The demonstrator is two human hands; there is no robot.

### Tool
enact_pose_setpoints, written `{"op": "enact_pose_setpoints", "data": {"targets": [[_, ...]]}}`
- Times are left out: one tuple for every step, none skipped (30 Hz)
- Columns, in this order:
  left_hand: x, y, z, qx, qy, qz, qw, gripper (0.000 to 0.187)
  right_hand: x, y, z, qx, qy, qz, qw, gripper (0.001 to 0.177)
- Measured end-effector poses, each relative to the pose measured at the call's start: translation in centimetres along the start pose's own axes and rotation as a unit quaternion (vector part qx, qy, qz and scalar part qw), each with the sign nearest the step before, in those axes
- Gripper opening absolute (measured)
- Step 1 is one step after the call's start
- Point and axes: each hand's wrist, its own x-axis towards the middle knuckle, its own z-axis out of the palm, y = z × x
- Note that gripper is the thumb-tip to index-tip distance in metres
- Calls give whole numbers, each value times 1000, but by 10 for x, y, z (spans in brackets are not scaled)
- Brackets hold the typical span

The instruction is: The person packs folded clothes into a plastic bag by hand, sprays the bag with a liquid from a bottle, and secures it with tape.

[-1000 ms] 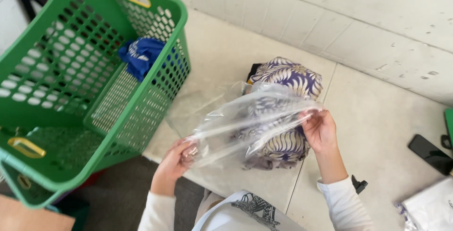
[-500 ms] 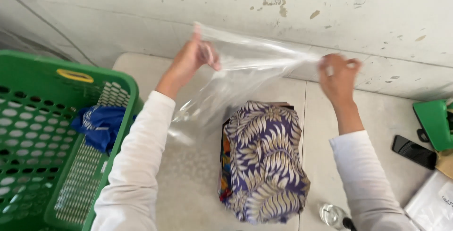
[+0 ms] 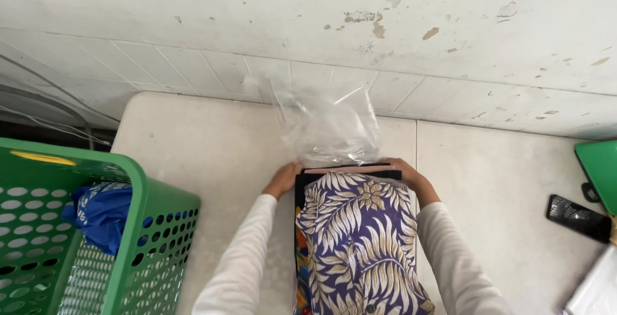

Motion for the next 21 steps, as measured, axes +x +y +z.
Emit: {"op": "enact_pose_setpoints", "data": {"targets": [[-9, 12, 3, -108, -7, -19, 994, 64, -4, 3, 3, 29, -29, -16, 999, 48], [-19, 23, 6, -215, -13, -38, 976, 67, -8, 7, 6, 58, -58, -33, 996, 41], [-18, 20, 11, -215, -16, -42, 975, 67, -17, 18, 0, 61, -58, -29, 996, 41], [-18, 16, 16, -237, -3, -49, 970, 69, -22, 23, 2, 55, -52, -18, 997, 40], [-20, 12, 22, -258, 11, -56, 964, 71, -26, 25, 14, 49, -46, -7, 998, 39], [-25, 13, 25, -260, 8, -60, 964, 71, -34, 30, 16, 43, -40, 4, 998, 38], [-29, 15, 26, -268, 30, -51, 962, 68, -41, 33, 18, 35, -34, 13, 999, 37], [-33, 18, 28, -277, 51, -42, 959, 64, -48, 35, 21, 28, -27, 22, 999, 36], [-42, 20, 30, -277, 51, -41, 959, 64, -50, 36, 19, 19, -19, 27, 999, 36], [-51, 23, 32, -346, 54, -67, 934, 66, -52, 37, 18, 10, -11, 33, 999, 35], [-62, 24, 36, -414, 56, -97, 903, 69, -56, 39, 17, 2, -5, 40, 999, 34], [-85, 58, 19, -415, 55, -98, 903, 69, -61, 45, 16, -6, 2, 48, 999, 33], [-114, 90, 4, -403, 37, -142, 903, 73, -68, 51, 20, -12, 6, 59, 998, 32], [-141, 121, -12, -391, 18, -185, 902, 78, -73, 56, 24, -19, 9, 70, 997, 32], [-139, 101, 1, -390, 15, -186, 902, 78, -79, 60, 25, -26, 18, 79, 996, 31], [-137, 82, 14, -342, 17, -154, 927, 67, -84, 62, 25, -32, 26, 87, 995, 30], [-136, 63, 27, -295, 19, -120, 948, 59, -90, 64, 25, -40, 34, 95, 994, 30], [-142, 62, 30, -295, 16, -121, 948, 59, -94, 67, 25, -47, 42, 104, 993, 29], [-149, 61, 32, -294, 24, -112, 949, 57, -98, 70, 27, -54, 49, 111, 991, 29], [-155, 60, 35, -293, 31, -103, 950, 55, -101, 73, 29, -61, 56, 119, 989, 29], [-153, 55, 46, -294, 29, -108, 949, 55, -108, 76, 33, -68, 59, 129, 988, 28]]}}
